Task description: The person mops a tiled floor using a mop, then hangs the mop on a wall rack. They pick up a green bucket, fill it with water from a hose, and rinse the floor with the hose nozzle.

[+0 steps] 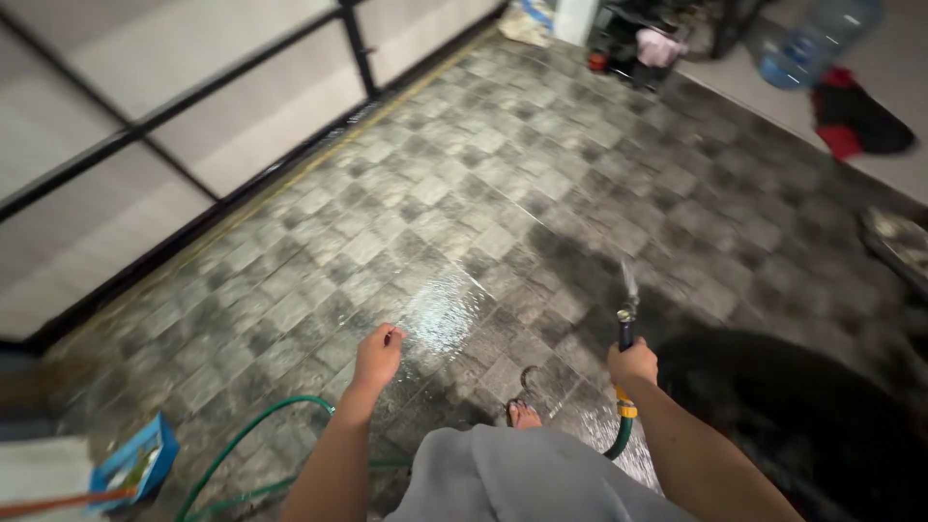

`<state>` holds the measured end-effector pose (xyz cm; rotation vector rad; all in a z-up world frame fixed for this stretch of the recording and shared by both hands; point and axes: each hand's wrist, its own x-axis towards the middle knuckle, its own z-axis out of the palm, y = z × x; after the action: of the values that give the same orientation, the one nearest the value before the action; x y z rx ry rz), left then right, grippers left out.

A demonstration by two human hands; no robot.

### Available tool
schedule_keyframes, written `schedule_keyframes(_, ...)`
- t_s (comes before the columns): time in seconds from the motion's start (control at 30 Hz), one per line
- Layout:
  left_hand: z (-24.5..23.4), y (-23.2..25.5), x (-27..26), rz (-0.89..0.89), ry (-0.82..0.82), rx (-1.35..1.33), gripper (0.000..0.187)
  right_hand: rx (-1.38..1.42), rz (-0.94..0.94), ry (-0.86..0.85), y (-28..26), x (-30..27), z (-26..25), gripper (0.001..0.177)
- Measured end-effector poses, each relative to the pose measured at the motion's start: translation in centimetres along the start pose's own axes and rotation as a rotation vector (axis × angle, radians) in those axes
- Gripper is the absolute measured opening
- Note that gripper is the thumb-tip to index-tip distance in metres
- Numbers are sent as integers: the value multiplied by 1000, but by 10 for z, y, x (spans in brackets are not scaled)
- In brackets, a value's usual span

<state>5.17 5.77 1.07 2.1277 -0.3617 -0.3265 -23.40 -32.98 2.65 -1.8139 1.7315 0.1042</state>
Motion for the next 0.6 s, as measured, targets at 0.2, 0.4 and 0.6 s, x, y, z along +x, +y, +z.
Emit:
schedule_keyframes(0.2,42,42,15,-95,-249,68,20,70,119,140,50,-9,-5,43)
schedule_keyframes(0.4,66,81,27,30,-335,87,19,38,19,136,42,-25,18,45)
schedule_keyframes(0.6,58,98,28,49,-377,47,20,143,166,258,42,-25,-2,45)
